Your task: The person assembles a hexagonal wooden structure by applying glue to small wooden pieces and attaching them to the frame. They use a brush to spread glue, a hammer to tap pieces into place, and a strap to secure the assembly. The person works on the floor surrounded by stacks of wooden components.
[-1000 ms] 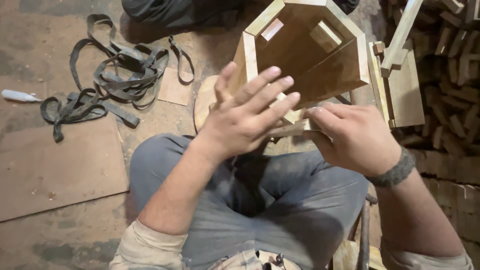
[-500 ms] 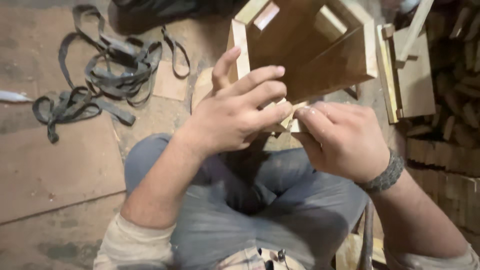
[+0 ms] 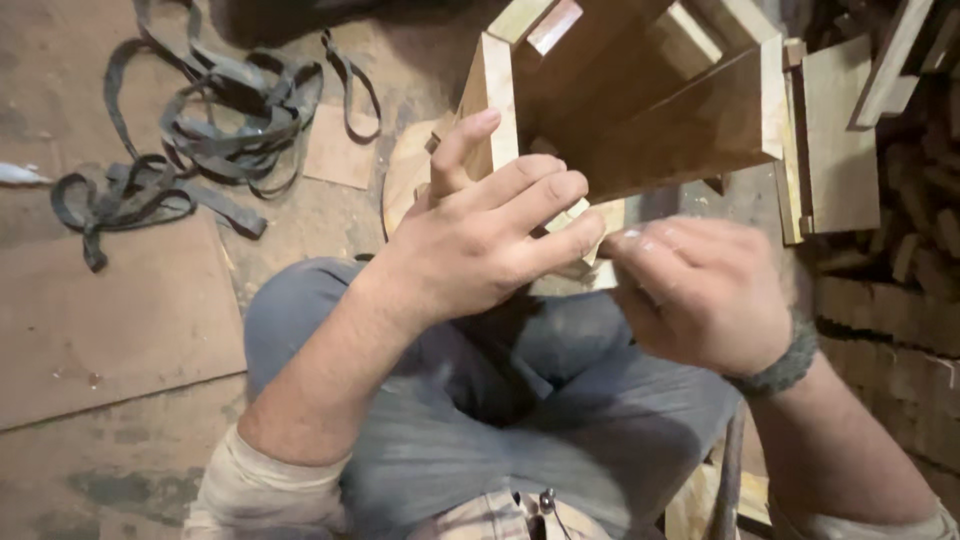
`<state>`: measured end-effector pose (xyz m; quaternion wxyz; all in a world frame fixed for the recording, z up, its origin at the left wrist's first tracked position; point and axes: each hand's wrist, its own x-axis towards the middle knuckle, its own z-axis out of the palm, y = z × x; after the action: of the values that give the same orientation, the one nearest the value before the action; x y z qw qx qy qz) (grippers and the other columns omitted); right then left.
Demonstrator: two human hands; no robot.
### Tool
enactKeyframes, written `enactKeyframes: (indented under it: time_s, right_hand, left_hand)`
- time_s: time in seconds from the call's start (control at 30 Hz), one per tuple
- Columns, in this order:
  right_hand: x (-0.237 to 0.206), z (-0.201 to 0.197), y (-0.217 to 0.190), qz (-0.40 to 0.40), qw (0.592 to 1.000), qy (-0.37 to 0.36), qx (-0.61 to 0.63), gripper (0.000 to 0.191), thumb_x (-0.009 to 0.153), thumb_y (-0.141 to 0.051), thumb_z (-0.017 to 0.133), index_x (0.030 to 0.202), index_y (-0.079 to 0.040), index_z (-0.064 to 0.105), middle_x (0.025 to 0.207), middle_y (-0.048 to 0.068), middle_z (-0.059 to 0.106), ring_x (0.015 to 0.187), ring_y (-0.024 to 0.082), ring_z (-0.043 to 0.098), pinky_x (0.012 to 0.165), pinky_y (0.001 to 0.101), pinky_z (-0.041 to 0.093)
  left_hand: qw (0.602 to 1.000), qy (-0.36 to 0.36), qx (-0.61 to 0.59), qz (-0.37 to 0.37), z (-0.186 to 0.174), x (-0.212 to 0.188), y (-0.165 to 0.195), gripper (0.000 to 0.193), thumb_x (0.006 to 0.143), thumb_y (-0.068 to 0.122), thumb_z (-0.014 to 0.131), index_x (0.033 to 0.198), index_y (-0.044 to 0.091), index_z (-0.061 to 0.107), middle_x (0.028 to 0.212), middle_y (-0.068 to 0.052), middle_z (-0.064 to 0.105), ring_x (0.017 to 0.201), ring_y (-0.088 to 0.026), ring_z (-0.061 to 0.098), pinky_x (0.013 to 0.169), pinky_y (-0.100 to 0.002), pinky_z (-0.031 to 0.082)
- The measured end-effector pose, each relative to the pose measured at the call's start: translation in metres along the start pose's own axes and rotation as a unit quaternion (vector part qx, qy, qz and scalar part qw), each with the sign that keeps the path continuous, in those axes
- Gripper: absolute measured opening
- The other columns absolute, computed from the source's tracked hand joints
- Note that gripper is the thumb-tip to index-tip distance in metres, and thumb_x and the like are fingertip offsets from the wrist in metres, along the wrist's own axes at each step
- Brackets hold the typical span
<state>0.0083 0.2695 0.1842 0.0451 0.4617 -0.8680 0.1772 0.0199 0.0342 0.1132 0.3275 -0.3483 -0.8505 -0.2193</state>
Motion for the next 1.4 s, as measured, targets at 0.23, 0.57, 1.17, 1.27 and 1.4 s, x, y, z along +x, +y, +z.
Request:
enactKeyframes:
  time_s: [0.23,0.57,1.17,1.27,1.4]
  right_hand:
    - [-0.002,0.013,0.008,0.039,0.999,-0.013,0.009,0.025,0.077,-0.006,0.081,0.096,-0.004,0.065,0.079,0.006,0.063,0.07,0.026,0.064,0.06,0.0382,0.049]
    - [0.003,0.018,0.006,0.046,0.998,0.026,-0.018,0.033,0.076,-0.024,0.088,0.092,-0.005,0.066,0.085,0.008,0.066,0.072,0.026,0.065,0.063,0.0379,0.051]
    - [-0.021,0.03,0.017,-0.008,0.983,0.185,-0.016,0.054,0.074,-0.025,0.089,0.113,-0.001,0.06,0.108,0.018,0.066,0.096,0.031,0.065,0.08,0.0414,0.057]
    - [-0.047,0.06,0.013,0.068,0.908,0.387,0.143,0.059,0.086,-0.017,0.085,0.135,-0.007,0.055,0.129,0.014,0.063,0.108,0.022,0.065,0.09,0.036,0.058]
    - [-0.098,0.133,-0.02,0.303,0.804,0.391,0.33,0.061,0.095,-0.012,0.081,0.145,-0.006,0.046,0.14,0.01,0.056,0.126,0.021,0.059,0.108,0.0329,0.051]
  left_hand:
    - [0.999,0.012,-0.03,-0.009,-0.001,0.001,-0.003,0.016,0.098,0.024,0.071,0.114,0.024,0.073,0.121,0.003,0.067,0.117,-0.013,0.065,0.125,-0.048,0.014]
    - [0.997,0.0,-0.073,-0.035,0.007,-0.005,0.003,0.028,0.105,0.03,0.068,0.128,0.015,0.073,0.125,0.004,0.069,0.13,-0.015,0.063,0.129,-0.053,0.011]
    - [0.996,0.043,-0.073,-0.042,0.007,-0.017,-0.018,0.077,0.094,0.069,0.073,0.145,0.013,0.063,0.149,-0.007,0.06,0.145,-0.026,0.043,0.12,-0.057,0.007]
    - [0.978,0.066,-0.149,-0.132,0.001,-0.04,-0.054,0.127,0.08,0.085,0.078,0.166,0.012,0.019,0.169,-0.012,0.028,0.158,-0.029,0.022,0.131,-0.054,0.007]
    - [0.964,-0.101,-0.112,-0.218,0.025,-0.071,-0.092,0.155,0.053,0.076,0.089,0.165,0.007,0.008,0.17,-0.02,0.027,0.159,-0.035,0.023,0.13,-0.051,0.015]
